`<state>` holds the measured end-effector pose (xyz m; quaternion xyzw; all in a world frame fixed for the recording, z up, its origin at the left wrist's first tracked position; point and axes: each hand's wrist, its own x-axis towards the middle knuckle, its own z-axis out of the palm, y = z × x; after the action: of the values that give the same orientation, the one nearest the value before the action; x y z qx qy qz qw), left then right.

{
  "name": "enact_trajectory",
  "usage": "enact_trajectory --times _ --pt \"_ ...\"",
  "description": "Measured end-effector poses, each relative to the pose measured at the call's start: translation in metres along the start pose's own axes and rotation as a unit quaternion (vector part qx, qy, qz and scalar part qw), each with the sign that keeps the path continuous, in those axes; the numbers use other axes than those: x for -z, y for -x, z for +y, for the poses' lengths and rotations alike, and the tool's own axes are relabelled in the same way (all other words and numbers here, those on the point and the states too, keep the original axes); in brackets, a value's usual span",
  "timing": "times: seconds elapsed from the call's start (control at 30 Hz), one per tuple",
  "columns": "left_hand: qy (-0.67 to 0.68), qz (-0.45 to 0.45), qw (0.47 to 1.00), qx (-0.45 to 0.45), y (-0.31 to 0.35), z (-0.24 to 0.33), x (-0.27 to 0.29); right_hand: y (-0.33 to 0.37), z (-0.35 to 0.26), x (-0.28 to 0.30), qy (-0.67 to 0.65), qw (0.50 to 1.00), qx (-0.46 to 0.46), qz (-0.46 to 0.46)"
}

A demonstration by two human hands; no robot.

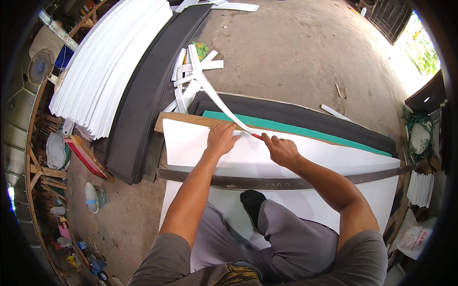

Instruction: The person uses a utility knife to cut a thin strip from the edge of a large white sheet. After cutting, the person wipes the surface of the white sheet with a yellow and green cloth.

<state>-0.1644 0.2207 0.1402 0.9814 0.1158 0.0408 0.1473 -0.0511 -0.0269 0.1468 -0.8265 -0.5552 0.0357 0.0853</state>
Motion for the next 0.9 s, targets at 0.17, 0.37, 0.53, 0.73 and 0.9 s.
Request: enact_trajectory --times 0.17,0.37,0.53,0.73,0.9 --pt "0.004 -0.026 0.999 0.018 -0.002 0.002 0.001 -0.007 -0.011 0.004 0.040 0.999 0.010 -0.001" --pt "0.001 -0.009 1.000 0.012 0.000 0.001 -0.002 -0.010 -0.012 0.004 0.072 0.997 0.008 -0.007" --pt "0.006 -0.016 1.000 0.006 -0.001 0.002 -0.001 -0.014 -0.014 0.013 0.079 0.995 -0.016 -0.063" --pt "0.015 -0.020 1.000 0.007 -0.002 -0.004 0.000 0.012 0.011 0.014 0.083 0.984 -0.088 -0.134" --pt "0.018 -0.033 0.999 0.016 -0.009 0.000 0.001 0.051 0.066 0.009 0.097 0.983 -0.098 -0.125"
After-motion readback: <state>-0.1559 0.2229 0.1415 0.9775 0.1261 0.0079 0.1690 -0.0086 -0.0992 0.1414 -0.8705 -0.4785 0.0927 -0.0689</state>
